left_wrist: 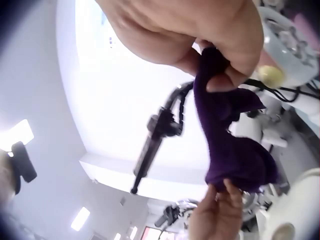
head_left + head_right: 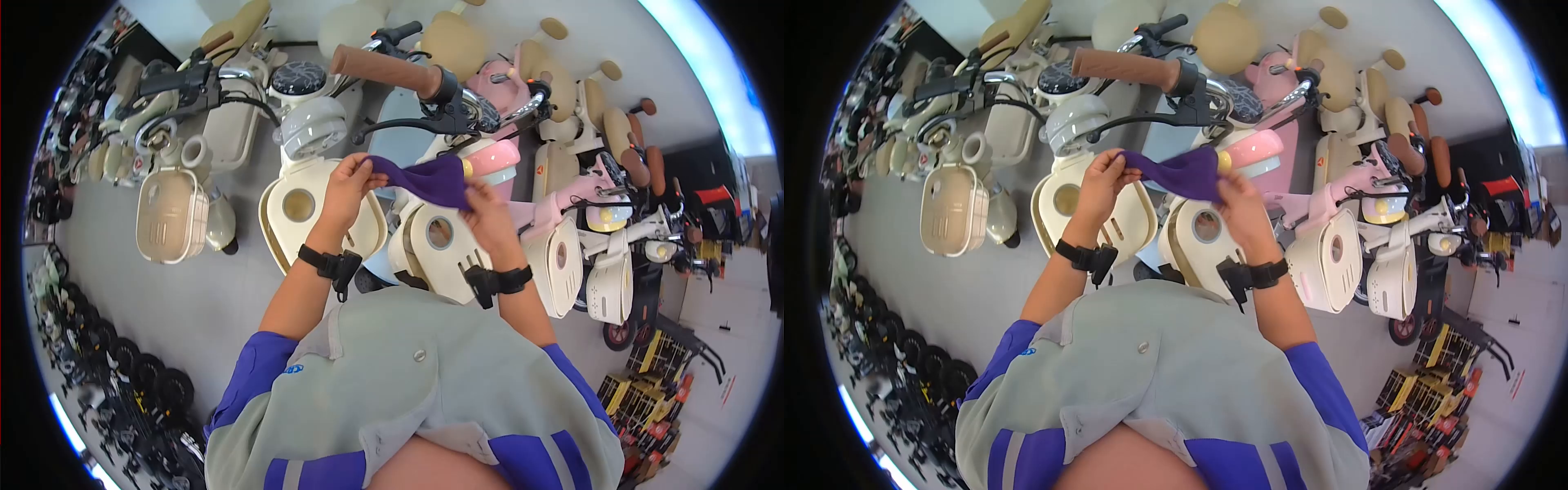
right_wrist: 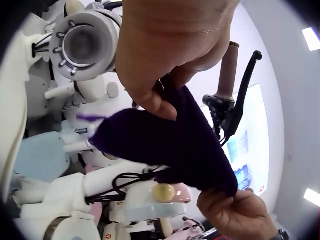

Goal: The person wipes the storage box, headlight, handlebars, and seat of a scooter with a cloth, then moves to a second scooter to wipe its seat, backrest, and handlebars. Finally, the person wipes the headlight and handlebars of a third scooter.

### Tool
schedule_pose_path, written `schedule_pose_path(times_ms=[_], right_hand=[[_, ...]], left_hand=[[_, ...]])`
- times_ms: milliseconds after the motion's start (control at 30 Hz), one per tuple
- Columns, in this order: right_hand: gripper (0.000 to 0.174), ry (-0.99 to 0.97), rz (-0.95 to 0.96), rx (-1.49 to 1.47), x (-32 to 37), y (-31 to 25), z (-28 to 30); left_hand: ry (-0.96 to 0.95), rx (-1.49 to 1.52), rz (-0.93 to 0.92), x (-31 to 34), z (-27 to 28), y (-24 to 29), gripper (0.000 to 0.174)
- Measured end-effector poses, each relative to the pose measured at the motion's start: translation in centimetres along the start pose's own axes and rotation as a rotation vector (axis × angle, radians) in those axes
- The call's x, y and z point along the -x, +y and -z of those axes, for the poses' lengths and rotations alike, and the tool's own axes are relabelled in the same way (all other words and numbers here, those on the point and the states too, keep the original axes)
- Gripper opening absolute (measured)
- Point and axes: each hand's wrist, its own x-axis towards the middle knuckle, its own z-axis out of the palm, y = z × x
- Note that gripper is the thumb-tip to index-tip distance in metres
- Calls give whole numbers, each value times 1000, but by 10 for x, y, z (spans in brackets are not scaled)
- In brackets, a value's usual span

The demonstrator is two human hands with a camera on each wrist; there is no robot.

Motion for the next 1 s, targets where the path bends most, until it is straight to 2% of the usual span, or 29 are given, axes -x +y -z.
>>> schedule_pose_path(times_ms=[100, 133, 233, 300, 367, 433, 467, 500, 567, 633, 667, 700, 767, 833, 900, 967, 1000], right_hand=[[29, 146, 422, 129, -18, -39, -12], [31, 245, 509, 224, -37, -42, -8], [34, 424, 430, 381, -65, -30, -33], [35, 400, 562, 302, -90, -2, -23], [30, 255, 563, 142, -68, -12, -39], [27, 163, 557, 70, -51, -25, -40], [25, 128, 549, 25, -30, -44, -59], [24, 153, 616, 55, -17, -62, -74], [23, 182, 749, 114, -9, -91, -93], [23, 380, 1005, 451, -31, -103, -87], [23, 475, 1134, 617, -44, -110, -85], [21, 567, 1234, 897, -57, -108, -78], [21, 294, 935, 1223, -74, -87, -68], [22, 261, 950, 1105, -69, -83, -87], [17, 75, 1031, 866, -43, -91, -119], [17, -110, 964, 703, -23, -98, -150], [20, -58, 1173, 799, -17, -101, -162]], left_hand=[[-125, -35, 71, -16, -37, 17, 19], [-174, -76, 110, -23, -50, 14, 19], [-345, -110, 153, -40, -62, -2, 19], [-248, 3, 129, -38, -62, 6, 17], [-186, 131, 88, -31, -51, 15, 16], [-234, 219, -37, -22, -43, 31, 18], [-269, 258, -104, -13, -43, 43, 18], [-300, 297, -173, -2, -48, 54, 18], [-369, 220, -169, 15, -61, 62, 17], [-420, 174, -141, 24, -78, 54, 15], [-372, 70, -61, 24, -85, 46, 15], [-350, 97, 16, 15, -84, 26, 16], [-171, 126, 168, 5, -80, 4, 15], [-100, 135, 114, 10, -80, 12, 14], [-81, 182, 46, 12, -78, 20, 13], [-106, 247, -44, 22, -74, 32, 13], [-103, 262, -85, 28, -77, 41, 13]])
